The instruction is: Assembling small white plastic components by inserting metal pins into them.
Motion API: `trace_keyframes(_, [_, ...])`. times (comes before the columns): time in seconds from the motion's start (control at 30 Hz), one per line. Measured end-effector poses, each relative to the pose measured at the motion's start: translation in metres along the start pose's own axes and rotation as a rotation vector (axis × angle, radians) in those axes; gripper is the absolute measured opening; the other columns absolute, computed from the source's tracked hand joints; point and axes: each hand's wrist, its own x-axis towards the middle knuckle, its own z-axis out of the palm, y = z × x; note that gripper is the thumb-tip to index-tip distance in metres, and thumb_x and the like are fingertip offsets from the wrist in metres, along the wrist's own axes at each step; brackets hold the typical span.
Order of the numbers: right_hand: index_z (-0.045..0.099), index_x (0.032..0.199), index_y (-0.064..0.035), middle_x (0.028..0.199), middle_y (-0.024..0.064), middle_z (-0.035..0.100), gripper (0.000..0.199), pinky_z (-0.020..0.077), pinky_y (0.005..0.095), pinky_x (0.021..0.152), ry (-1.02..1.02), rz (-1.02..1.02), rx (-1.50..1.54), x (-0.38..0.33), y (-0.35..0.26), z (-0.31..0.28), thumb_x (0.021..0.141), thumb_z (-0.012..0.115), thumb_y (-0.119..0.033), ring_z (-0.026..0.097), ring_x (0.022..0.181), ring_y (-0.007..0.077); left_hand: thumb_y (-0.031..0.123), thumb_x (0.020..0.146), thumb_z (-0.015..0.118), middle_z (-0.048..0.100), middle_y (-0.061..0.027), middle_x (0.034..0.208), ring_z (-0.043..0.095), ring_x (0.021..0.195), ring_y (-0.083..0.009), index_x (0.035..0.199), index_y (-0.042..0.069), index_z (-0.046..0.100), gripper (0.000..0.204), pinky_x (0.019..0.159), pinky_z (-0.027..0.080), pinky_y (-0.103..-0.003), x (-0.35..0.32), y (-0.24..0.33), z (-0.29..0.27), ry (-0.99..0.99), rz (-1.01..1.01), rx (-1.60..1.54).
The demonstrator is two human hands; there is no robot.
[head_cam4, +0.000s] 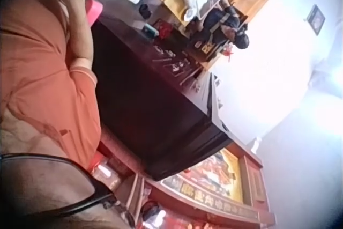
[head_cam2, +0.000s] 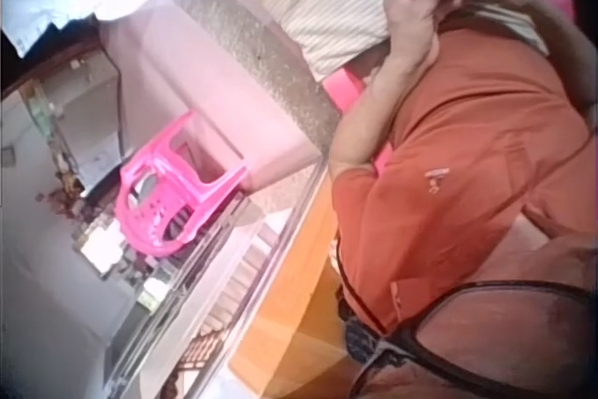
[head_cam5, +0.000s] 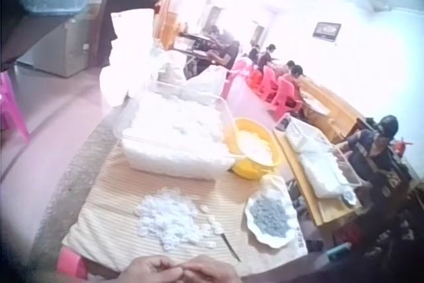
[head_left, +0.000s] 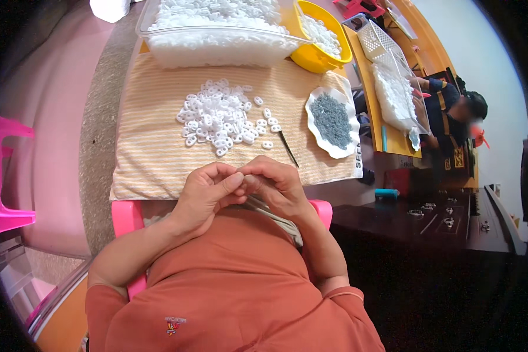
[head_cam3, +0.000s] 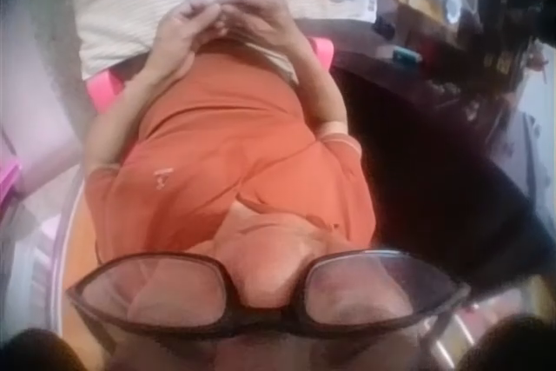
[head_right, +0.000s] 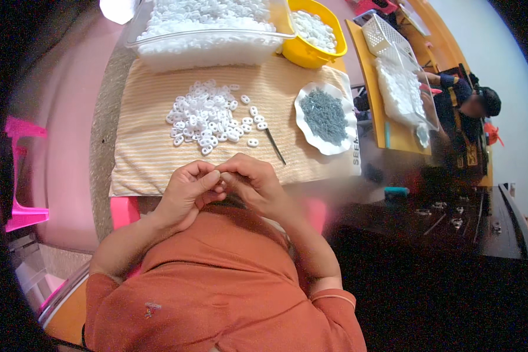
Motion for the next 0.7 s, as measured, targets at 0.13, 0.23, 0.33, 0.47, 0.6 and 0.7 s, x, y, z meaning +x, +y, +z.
trace_keyframes(0.13, [0.061, 0.102, 0.0057, 0.088, 0.0078, 0.063, 0.014, 0.0506, 0.022, 0.065, -0.013, 0.181, 0.273, -0.004, -0.004, 0.0, 0.093, 0.056, -0.003, 0.061, 0.075, 0.0104, 0.008, 0.09, 0.061, 0.064, -0.0062, 0.091, 0.063, 0.08, -0.0128, 0.102, 0.002, 0.056, 0.014, 0.073, 0.056, -0.027, 0.0, 0.001, 0.003, -0.013, 0.009, 0.024])
trace_keyframes(0.23, [0.061, 0.101, 0.0043, 0.084, 0.0062, 0.064, 0.014, 0.0505, 0.0214, 0.065, 0.033, 0.258, 0.333, -0.007, -0.004, 0.001, 0.093, 0.057, -0.006, 0.06, 0.073, 0.0085, 0.006, 0.089, 0.062, 0.064, -0.0062, 0.091, 0.064, 0.08, -0.0132, 0.102, 0.002, 0.056, 0.015, 0.073, 0.057, -0.028, 0.0, 0.0, 0.005, -0.029, 0.002, 0.029])
trace_keyframes(0.33, [0.062, 0.098, 0.0022, 0.081, 0.0042, 0.064, 0.013, 0.0503, 0.0217, 0.063, 0.088, 0.281, 0.343, -0.009, 0.001, 0.004, 0.091, 0.06, -0.009, 0.059, 0.072, 0.0068, 0.005, 0.088, 0.064, 0.065, -0.0062, 0.093, 0.064, 0.079, -0.0126, 0.104, 0.002, 0.057, 0.017, 0.073, 0.057, -0.027, -0.001, -0.002, 0.005, -0.036, -0.027, 0.025])
trace_keyframes(0.47, [0.061, 0.096, 0.0025, 0.085, 0.0033, 0.062, 0.01, 0.0493, 0.0209, 0.064, 0.077, 0.19, 0.049, -0.011, -0.003, -0.005, 0.089, 0.062, -0.004, 0.06, 0.073, 0.0075, 0.004, 0.087, 0.065, 0.064, -0.005, 0.091, 0.063, 0.078, -0.0121, 0.107, 0.002, 0.059, 0.022, 0.072, 0.056, -0.027, -0.003, -0.001, 0.006, -0.016, -0.068, 0.036])
trace_keyframes(0.6, [0.062, 0.091, 0.0021, 0.084, 0.007, 0.06, 0.01, 0.0479, 0.0245, 0.059, 0.27, -0.022, -0.382, -0.012, -0.004, -0.035, 0.082, 0.067, 0.001, 0.058, 0.068, 0.0112, 0.003, 0.086, 0.065, 0.064, -0.0048, 0.09, 0.063, 0.077, -0.0122, 0.108, 0.001, 0.06, 0.022, 0.072, 0.056, -0.028, -0.003, 0.001, 0.005, -0.035, -0.068, 0.061])
trace_keyframes(0.7, [0.064, 0.09, -0.0003, 0.083, 0.0094, 0.061, 0.011, 0.0474, 0.0251, 0.058, 0.429, -0.009, -0.64, -0.018, 0.001, -0.063, 0.079, 0.068, 0.002, 0.059, 0.067, 0.0157, 0.003, 0.086, 0.065, 0.065, -0.0048, 0.089, 0.063, 0.078, -0.0126, 0.105, 0.001, 0.061, 0.02, 0.072, 0.056, -0.028, -0.002, -0.001, 0.003, -0.027, -0.05, 0.046])
